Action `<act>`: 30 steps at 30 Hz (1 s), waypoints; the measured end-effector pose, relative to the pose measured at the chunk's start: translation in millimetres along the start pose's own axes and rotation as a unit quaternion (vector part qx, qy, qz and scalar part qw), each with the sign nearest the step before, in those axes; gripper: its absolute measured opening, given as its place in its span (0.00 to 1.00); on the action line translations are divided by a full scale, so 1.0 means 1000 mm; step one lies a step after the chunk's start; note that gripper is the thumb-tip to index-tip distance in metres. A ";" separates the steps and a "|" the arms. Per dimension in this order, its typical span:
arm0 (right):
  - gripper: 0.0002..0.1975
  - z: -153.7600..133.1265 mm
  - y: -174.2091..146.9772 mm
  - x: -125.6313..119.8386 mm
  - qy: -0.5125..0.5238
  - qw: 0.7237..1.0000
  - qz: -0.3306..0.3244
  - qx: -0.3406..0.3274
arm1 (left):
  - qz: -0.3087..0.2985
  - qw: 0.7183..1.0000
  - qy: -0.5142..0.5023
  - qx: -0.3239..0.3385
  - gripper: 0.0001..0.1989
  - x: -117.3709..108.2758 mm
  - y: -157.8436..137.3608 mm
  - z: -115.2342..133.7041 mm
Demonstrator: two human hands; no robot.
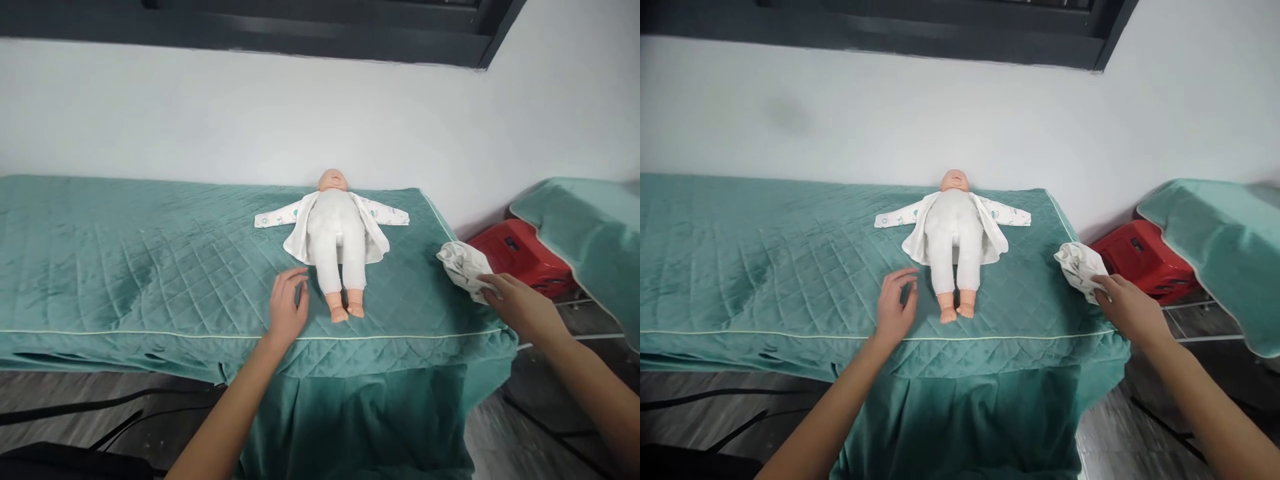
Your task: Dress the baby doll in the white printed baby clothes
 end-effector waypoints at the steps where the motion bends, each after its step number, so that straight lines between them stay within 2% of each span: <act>1: 0.15 -0.008 0.008 -0.009 -0.003 1.000 -0.001 0.000 | -0.015 1.000 -0.006 0.006 0.08 -0.001 -0.002 0.007; 4: 0.12 -0.046 0.031 -0.039 0.040 0.999 0.013 -0.001 | -0.065 0.997 -0.031 0.007 0.08 -0.004 -0.002 0.028; 8: 0.14 -0.100 0.048 -0.074 0.201 0.978 0.044 0.016 | -0.137 0.987 -0.078 0.036 0.09 -0.002 -0.002 0.062; 12: 0.11 -0.147 0.057 -0.092 0.181 0.981 0.065 -0.029 | -0.206 0.974 -0.054 0.079 0.14 0.019 -0.014 0.083; 14: 0.12 -0.150 0.062 -0.093 0.134 0.988 0.076 -0.025 | -0.233 0.966 -0.002 0.109 0.20 0.038 -0.023 0.088; 16: 0.14 -0.139 0.067 -0.093 0.074 0.993 0.092 -0.008 | -0.251 0.955 0.058 0.148 0.23 0.058 -0.032 0.089; 19: 0.16 -0.121 0.072 -0.098 -0.033 0.990 0.132 -0.023 | -0.254 0.936 0.127 0.209 0.17 0.079 -0.038 0.089; 21: 0.17 -0.118 0.068 -0.091 -0.093 0.983 0.136 -0.083 | -0.248 0.924 0.143 0.253 0.13 0.084 -0.038 0.090; 22: 0.18 -0.118 0.063 -0.080 -0.106 0.980 0.118 -0.122 | -0.246 0.919 0.145 0.272 0.11 0.085 -0.037 0.090; 25: 0.18 -0.116 0.040 -0.026 -0.078 0.973 0.016 -0.217 | -0.246 0.909 0.148 0.303 0.09 0.082 -0.033 0.087; 28: 0.22 -0.100 0.019 0.013 -0.051 0.975 -0.025 -0.216 | -0.257 0.907 0.154 0.296 0.10 0.080 -0.033 0.082; 30: 0.19 -0.092 0.013 0.021 -0.021 0.978 -0.023 -0.207 | -0.265 0.911 0.144 0.283 0.12 0.077 -0.035 0.080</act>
Point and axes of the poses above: each hand's wrist, its own y-axis towards the middle knuckle, its own x-axis out of the palm, z = x × y, the point moved 10 cm from there along y, towards the middle knuckle, and after that the axes turned 6 degrees about -x, right-handed, at the moved point
